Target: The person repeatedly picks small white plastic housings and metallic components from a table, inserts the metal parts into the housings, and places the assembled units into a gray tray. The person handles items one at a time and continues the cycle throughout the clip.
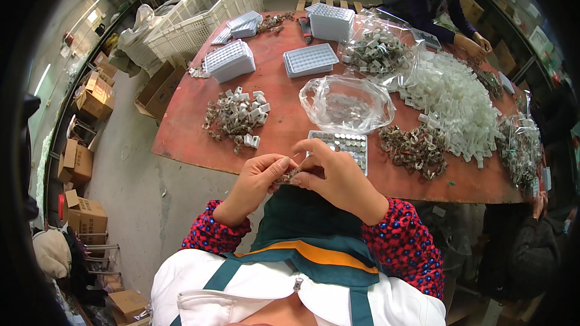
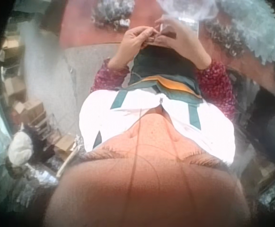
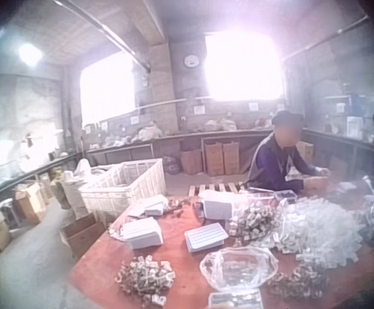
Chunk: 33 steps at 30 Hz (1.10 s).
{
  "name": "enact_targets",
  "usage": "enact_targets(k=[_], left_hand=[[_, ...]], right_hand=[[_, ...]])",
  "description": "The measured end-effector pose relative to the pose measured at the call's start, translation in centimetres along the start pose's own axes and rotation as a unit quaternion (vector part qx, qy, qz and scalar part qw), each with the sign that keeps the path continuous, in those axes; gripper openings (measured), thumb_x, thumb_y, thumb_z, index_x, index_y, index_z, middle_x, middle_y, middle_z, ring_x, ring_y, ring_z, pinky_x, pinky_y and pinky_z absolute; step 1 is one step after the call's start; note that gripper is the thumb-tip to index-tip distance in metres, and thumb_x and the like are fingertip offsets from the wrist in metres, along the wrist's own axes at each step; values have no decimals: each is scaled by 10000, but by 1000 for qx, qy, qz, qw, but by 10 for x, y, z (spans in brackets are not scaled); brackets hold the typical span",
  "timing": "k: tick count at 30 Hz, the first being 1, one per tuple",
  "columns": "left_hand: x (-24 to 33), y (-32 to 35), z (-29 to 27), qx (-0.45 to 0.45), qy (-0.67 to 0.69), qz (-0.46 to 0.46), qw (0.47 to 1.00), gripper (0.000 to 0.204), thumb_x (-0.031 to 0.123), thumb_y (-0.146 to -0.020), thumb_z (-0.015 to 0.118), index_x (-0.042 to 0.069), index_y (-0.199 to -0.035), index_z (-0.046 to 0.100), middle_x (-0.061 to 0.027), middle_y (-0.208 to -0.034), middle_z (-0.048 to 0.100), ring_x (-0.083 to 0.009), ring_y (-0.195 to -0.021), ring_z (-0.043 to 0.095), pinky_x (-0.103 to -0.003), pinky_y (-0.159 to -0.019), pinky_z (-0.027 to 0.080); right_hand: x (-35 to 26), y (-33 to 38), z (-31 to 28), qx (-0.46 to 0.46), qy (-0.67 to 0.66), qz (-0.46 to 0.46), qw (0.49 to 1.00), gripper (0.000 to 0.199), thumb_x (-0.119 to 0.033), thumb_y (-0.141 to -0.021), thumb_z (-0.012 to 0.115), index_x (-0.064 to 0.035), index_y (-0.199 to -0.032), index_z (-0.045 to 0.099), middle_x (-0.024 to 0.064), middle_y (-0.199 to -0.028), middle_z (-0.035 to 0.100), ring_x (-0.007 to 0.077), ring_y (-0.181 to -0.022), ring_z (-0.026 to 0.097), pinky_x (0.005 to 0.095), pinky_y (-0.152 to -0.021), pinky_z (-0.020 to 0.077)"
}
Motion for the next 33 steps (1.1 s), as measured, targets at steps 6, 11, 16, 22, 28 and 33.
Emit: enact_targets(k=[6,11,16,22,28,33], left_hand=[[-1,3,0,-30,-72,60,995,319,290,-1067,528,22,-1108,695,0,-861,692,-16,-666,508,-166,-592,398],[2,7,-4,-61,-25,42,997,285,237,-1066,536,3,-1144,678,-37,-929,722,-31,-716,559,-175,-606,419],[3,5,1,70,-190,198,959,181,74,-965,654,4,-1123,707,-80,-871,728,-131,-719,639,-243,-633,488],[3,6,-13,121,-431,374,812,204,-27,-842,733,14,-1041,749,-127,-835,707,-230,-713,656,-313,-645,511],[5,-1,-30,101,-232,137,958,164,47,-931,701,-34,-1073,718,-86,-902,735,-140,-809,700,-265,-711,545],[5,3,-31,75,-210,112,968,162,39,-947,690,-56,-1078,707,-67,-907,732,-118,-839,701,-233,-746,544]], right_hand=[[6,-2,-6,-25,130,-100,986,331,-63,-838,772,-36,-1156,685,106,-903,688,233,-870,699,297,-747,540],[15,-7,-8,-22,91,-117,989,232,-60,-845,765,-34,-1067,706,104,-925,675,227,-873,677,308,-749,532],[22,-5,2,7,-25,16,1000,141,-44,-902,712,9,-1030,685,76,-897,695,144,-804,680,269,-718,553],[38,-15,21,17,-302,185,935,182,-96,-945,698,33,-1072,682,70,-888,703,100,-767,666,227,-662,559],[37,-28,25,71,11,-166,984,177,-64,-895,702,20,-1050,684,122,-930,666,238,-730,686,342,-656,559],[42,-30,20,54,206,-198,957,124,-144,-865,708,-45,-938,699,130,-910,642,324,-804,665,388,-705,547]])
Point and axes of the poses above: each hand's wrist, its own y-axis away from the middle knuckle, its own z-axis out of the palm, x = y × z, the point moved 1 cm from there along -y, towards the middle knuckle
